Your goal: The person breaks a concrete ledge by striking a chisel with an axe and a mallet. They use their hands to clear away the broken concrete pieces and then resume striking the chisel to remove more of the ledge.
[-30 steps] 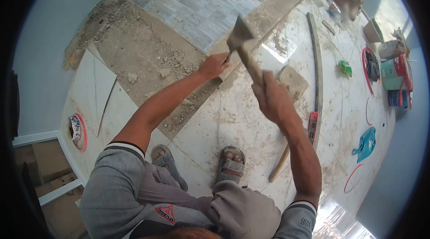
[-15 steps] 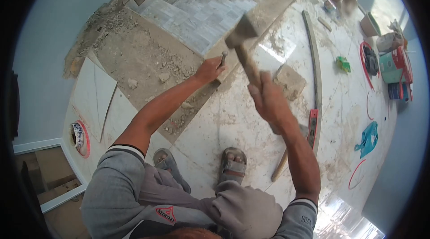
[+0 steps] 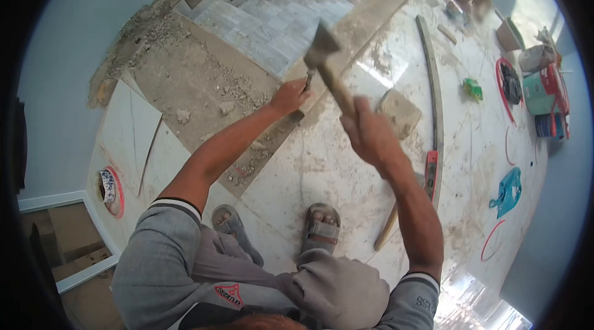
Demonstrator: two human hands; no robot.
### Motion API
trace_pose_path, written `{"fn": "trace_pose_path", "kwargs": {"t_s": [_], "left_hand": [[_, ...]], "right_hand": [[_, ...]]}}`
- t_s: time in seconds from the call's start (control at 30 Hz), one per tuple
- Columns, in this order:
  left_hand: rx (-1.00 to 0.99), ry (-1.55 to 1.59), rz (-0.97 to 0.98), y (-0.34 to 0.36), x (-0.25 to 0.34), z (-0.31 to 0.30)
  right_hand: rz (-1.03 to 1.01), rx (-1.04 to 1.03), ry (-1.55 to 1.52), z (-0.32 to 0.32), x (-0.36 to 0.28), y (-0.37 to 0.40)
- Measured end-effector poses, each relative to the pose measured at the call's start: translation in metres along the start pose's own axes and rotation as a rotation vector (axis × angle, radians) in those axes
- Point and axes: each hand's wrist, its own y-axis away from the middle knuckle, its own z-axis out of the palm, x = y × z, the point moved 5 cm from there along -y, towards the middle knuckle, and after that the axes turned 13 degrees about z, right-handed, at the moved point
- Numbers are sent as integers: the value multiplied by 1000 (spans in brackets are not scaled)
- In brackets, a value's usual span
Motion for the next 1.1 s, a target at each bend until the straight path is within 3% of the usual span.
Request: {"fn": "trace_pose_path", "kwargs": {"t_s": [0.1, 0.13, 0.17, 0.27, 0.37, 0.43, 0.47, 0.53, 0.6, 0.67, 0.7, 0.77, 0.8, 0.87, 0.9, 0.97, 1.1], "left_hand": [[-71, 39, -90, -8, -3, -1], [-117, 30, -108, -10, -4, -2], [-163, 21, -126, -10, -4, -1], [-152, 23, -113, -11, -4, -2], [-173, 31, -131, -10, -4, -1], [-117, 37, -97, -1, -2, 3], [-46, 45, -89, 2, -6, 1], [-66, 56, -101, 3, -8, 1], [-74, 70, -106, -3, -6, -3], [-265, 145, -234, -6, -9, -7], [-265, 144, -234, -5, -16, -11], [-463, -26, -219, 12, -29, -14], [-460, -26, -222, 19, -29, -23], [-304, 110, -508, 26, -36, -49], [-314, 114, -513, 24, -36, -49], [-63, 288, -578, 19, -38, -53], [-83, 184, -412, -19, -12, -29]], "right_hand": [[-38, 284, -434, -72, -40, 21], [-313, 501, -661, -94, -53, 27], [-427, 688, -711, -113, -64, 30], [-604, 658, -891, -99, -49, 20], [19, 6, -32, 37, 34, -25], [113, -135, -198, 43, 30, -13], [101, -131, -197, 38, 23, -11], [56, 52, -268, 15, 10, 8], [49, 91, -383, -15, -3, 15], [39, 138, -503, -32, -7, 22], [-13, 187, -582, -39, -5, 28], [-64, 219, -659, -40, 2, 45], [0, 172, -684, -33, 10, 53], [60, 137, -711, -17, 26, 63], [136, 112, -757, -1, 39, 70], [218, 77, -792, 22, 53, 77], [277, 12, -801, 41, 58, 71]]}}
